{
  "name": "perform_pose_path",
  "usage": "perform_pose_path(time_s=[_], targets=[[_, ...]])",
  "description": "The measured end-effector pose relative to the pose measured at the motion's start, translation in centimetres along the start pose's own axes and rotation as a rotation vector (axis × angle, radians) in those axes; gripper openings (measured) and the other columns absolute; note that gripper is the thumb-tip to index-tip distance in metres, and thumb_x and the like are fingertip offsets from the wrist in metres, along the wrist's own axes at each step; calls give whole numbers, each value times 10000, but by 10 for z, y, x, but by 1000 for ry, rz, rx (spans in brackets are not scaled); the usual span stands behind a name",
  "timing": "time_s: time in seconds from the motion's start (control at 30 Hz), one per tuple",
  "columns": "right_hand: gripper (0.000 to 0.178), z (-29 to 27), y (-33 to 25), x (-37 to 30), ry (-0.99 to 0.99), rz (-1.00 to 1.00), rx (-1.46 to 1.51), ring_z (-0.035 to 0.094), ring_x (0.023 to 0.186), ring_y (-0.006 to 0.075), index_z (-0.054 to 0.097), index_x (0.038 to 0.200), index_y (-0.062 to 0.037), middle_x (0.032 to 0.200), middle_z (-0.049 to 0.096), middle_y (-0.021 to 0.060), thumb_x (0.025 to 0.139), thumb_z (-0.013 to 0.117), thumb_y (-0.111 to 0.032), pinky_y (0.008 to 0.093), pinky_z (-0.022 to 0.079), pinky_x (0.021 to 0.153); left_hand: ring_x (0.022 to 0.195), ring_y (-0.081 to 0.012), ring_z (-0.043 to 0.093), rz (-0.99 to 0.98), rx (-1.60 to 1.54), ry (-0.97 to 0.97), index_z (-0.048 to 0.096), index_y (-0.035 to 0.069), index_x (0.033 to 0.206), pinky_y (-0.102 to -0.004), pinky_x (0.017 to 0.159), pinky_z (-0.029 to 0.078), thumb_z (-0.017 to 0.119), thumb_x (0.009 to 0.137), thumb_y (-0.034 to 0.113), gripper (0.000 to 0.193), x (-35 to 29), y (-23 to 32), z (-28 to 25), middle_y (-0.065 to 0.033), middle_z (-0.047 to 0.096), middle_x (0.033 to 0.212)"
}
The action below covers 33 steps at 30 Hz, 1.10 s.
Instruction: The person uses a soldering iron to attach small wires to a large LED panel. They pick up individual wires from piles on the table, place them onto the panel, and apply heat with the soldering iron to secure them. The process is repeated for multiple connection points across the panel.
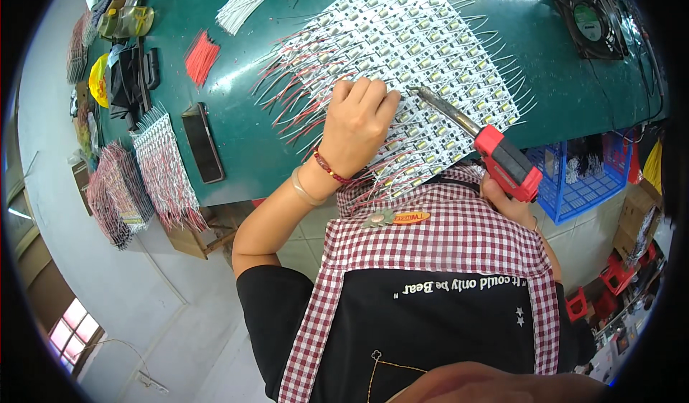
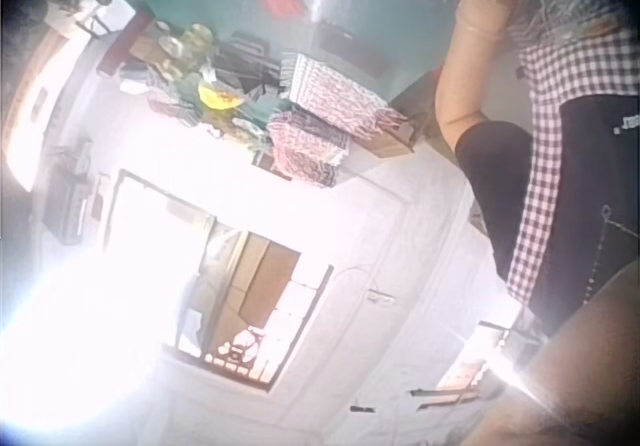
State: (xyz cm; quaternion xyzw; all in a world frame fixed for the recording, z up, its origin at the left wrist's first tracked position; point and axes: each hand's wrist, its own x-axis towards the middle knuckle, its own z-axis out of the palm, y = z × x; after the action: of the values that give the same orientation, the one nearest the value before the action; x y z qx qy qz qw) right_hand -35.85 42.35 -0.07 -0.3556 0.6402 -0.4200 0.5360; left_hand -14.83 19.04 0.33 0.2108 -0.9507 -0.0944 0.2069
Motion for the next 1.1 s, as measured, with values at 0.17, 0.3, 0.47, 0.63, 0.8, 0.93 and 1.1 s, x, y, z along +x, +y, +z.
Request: perform_pose_path(time_s=[0.17,0.3,0.47,0.63,0.8,0.93,1.1], targets=[[100,-1,6,-6,19,3,94,549,725,91,605,948,-36,814,597,2,867,626,-91,271,447,633,693,-190,486,-16,18,55,653,59,907,-327,648,367,602,679,9,239,4,13,-14,-31,474,728],[91,-7,15,-12,-3,-27,53,546,717,94,603,944,-42,803,590,-2,866,624,-84,275,445,626,689,-212,481,-72,-166,31,651,37,938,-330,633,372,589,668,-3,280,-5,19,-5,-50,477,742],[94,-9,17,-15,-8,-43,-17,542,687,97,608,923,-49,762,581,1,845,645,-84,273,438,613,681,-213,472,-84,-169,10,655,35,944,-321,623,372,589,677,-16,280,-9,19,5,-59,474,753],[107,-7,13,-16,-3,-14,-15,534,666,97,609,904,-48,749,579,-1,826,663,-96,269,429,600,654,-203,461,-66,-130,8,658,33,950,-312,599,369,590,686,-21,278,-10,20,7,-58,469,742],[121,-3,5,-11,11,-23,-60,537,652,118,606,890,-40,734,573,12,811,674,-102,270,423,591,702,-210,478,-64,-100,-20,622,-7,958,-329,643,376,564,721,17,245,-11,25,5,-69,439,753],[137,-1,3,-8,18,-51,-102,544,642,136,610,893,-31,721,571,23,804,680,-109,272,427,585,630,-195,448,-47,-107,41,653,16,958,-305,583,366,589,687,-12,279,-11,23,10,-55,452,712],[99,-6,20,-16,2,-94,-95,542,626,129,613,887,-34,716,573,23,823,660,-92,279,434,573,643,-177,465,-33,-48,55,660,29,936,-306,602,361,598,686,5,258,-11,25,9,-37,445,703]])
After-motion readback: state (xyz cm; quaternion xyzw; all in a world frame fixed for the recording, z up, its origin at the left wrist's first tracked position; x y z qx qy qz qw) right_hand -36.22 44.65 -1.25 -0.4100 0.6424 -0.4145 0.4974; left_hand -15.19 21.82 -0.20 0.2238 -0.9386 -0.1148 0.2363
